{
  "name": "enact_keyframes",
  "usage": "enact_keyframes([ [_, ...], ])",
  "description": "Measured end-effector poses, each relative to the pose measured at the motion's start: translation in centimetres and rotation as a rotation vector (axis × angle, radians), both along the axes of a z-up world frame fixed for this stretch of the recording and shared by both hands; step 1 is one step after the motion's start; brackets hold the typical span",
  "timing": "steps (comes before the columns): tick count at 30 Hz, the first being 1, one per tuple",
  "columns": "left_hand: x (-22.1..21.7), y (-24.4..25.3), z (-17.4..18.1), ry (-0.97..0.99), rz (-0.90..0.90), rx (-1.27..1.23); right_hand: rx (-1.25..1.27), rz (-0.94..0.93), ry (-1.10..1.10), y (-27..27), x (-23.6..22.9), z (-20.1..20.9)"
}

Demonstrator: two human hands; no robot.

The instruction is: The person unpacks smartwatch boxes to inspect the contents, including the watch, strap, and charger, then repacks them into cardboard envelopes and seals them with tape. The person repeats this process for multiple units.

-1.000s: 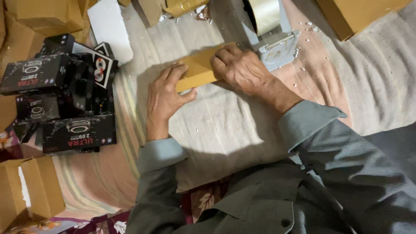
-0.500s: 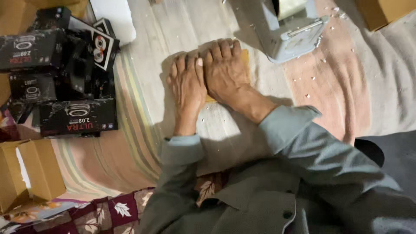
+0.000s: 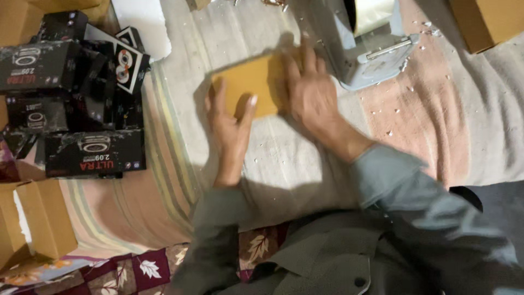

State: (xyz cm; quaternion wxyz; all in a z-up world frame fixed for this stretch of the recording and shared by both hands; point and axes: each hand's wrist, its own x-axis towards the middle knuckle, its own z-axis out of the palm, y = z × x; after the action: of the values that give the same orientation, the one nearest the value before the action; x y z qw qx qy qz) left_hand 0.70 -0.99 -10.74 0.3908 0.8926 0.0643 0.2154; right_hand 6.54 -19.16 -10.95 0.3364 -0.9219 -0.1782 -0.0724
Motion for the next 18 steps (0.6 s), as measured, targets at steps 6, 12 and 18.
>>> enact_keyframes([
  [6, 7.2, -1.4, 0.6, 0.232, 0.126, 0.634, -0.424, -0.120, -0.168, 3.0, 4.3, 0.2],
  [12, 7.7, -0.2, -0.3, 0.266, 0.159, 0.506, -0.409, -0.021, 0.006, 1.4, 4.5, 0.4],
  [18, 3.7, 3.1, -4.0, -0.106, 0.112, 0.191, -0.315, 0.218, -0.209, -2.9, 1.7, 0.9],
])
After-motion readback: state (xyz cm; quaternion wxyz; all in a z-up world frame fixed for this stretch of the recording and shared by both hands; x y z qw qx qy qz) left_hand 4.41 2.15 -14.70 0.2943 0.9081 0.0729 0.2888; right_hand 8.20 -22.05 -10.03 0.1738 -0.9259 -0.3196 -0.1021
